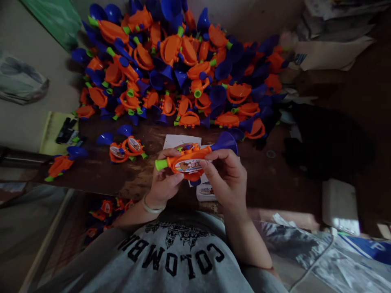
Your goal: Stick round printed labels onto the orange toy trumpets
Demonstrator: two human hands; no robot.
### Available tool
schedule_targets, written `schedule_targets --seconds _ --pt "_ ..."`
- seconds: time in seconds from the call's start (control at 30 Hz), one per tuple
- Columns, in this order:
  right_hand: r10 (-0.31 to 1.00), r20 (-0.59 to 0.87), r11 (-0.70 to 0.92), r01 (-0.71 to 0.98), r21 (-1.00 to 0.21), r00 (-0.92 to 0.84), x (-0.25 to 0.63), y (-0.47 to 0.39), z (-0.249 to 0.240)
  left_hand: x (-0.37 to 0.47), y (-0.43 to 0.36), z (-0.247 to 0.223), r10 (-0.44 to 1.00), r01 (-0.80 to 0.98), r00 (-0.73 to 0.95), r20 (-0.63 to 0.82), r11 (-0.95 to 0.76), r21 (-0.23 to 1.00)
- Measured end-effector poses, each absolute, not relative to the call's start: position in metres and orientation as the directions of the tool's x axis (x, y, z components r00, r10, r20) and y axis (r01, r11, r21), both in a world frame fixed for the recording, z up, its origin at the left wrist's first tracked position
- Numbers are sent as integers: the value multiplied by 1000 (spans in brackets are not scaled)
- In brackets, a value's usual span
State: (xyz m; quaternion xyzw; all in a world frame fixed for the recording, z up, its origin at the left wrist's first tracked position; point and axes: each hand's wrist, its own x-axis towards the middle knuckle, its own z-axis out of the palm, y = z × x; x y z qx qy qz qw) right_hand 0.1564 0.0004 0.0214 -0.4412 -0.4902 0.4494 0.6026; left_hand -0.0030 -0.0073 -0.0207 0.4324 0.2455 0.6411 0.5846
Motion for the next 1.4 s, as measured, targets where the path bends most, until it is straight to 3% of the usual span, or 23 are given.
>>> schedule_targets --seconds 0.27,0.67,1.07,1.2,1.4 --pt "978 188 192 -40 -981 88 156 2 27 -3 -9 -15 940 -502 45 339 -273 821" --pt "947 310 298 126 -946 86 157 -1 25 3 -10 -16 932 -414 -60 357 -349 841" --pt "815 578 485 520 -703 22 154 1 29 2 -15 -17 896 -227 -124 426 -443 867" --pt "801 597 427 651 -628 51 156 0 34 1 -15 -17 883 -160 -145 447 -467 870" --pt "776 631 442 706 -553 9 157 11 32 -7 -18 -9 851 -45 -117 512 -519 853"
